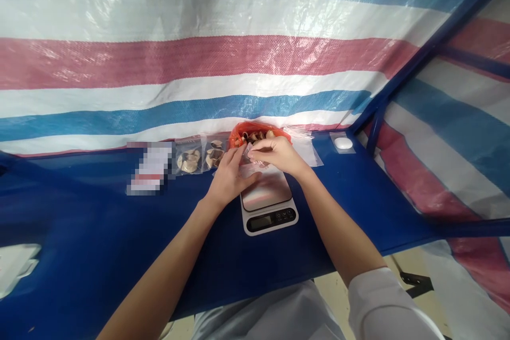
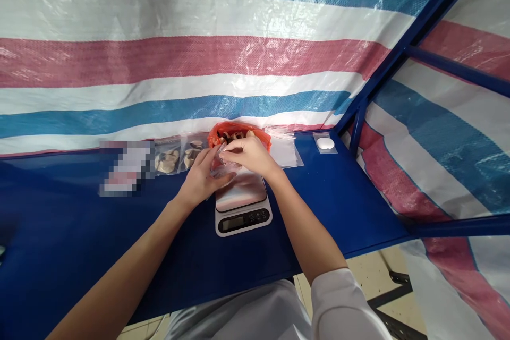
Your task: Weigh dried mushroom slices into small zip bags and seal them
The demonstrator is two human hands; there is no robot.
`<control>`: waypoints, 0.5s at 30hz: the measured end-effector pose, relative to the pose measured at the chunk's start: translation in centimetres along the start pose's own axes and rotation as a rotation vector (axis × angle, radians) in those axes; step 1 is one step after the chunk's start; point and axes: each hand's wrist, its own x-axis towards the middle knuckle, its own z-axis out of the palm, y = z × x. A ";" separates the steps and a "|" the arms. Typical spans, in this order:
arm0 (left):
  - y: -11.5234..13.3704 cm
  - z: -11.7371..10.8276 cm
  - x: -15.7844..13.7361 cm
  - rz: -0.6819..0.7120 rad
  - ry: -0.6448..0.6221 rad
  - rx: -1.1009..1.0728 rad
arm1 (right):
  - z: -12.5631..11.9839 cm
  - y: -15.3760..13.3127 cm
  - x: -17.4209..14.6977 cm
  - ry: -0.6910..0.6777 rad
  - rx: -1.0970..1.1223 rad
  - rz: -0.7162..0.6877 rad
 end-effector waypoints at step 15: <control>1.2 1.2 1.9 -0.026 0.084 -0.008 | 0.5 -0.1 0.6 0.080 -0.050 -0.010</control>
